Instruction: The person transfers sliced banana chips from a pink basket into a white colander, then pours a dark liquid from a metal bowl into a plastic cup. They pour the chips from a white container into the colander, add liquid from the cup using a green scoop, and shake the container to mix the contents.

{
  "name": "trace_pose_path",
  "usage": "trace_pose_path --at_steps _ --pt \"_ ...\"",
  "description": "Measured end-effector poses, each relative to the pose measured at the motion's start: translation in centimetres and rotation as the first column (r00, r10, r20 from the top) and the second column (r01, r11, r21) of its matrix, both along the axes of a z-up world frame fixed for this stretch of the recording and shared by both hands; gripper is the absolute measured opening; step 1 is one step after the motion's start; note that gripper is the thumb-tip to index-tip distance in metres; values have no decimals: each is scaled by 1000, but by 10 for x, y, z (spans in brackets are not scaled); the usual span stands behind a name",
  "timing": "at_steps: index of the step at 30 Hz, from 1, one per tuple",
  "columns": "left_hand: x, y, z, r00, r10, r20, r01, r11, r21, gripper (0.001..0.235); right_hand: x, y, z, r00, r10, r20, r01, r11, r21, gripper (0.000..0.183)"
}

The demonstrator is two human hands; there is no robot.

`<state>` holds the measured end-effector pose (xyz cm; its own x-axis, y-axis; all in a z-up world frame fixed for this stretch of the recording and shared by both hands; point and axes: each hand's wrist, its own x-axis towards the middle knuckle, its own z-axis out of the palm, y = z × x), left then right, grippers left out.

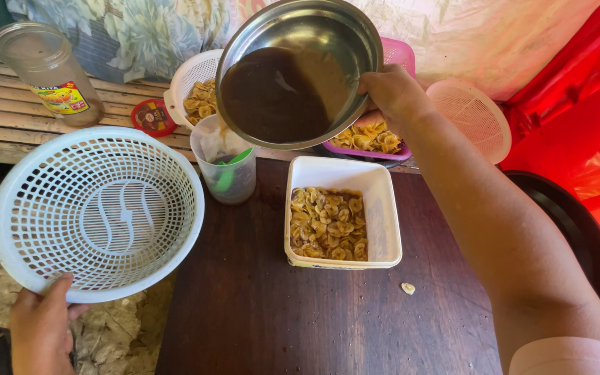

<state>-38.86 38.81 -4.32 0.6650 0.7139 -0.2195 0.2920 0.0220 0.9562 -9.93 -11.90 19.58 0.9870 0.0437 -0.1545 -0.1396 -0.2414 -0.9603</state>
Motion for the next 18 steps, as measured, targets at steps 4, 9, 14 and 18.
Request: trace_pose_path --at_steps 4,9,14,18 --pt "0 -8 14 999 1 -51 -2 1000 -24 33 0 1 0 1000 3 19 -2 1000 -30 26" --pt "6 -16 26 997 11 -80 -12 1000 -15 34 3 2 0 1000 -4 22 5 999 -51 26" --pt "2 -22 39 992 -1 -125 -2 1000 -26 35 3 2 3 999 5 42 -2 997 -71 27" --pt "5 -19 32 993 5 -119 -9 999 -35 36 4 6 9 999 -7 39 10 997 -74 28"
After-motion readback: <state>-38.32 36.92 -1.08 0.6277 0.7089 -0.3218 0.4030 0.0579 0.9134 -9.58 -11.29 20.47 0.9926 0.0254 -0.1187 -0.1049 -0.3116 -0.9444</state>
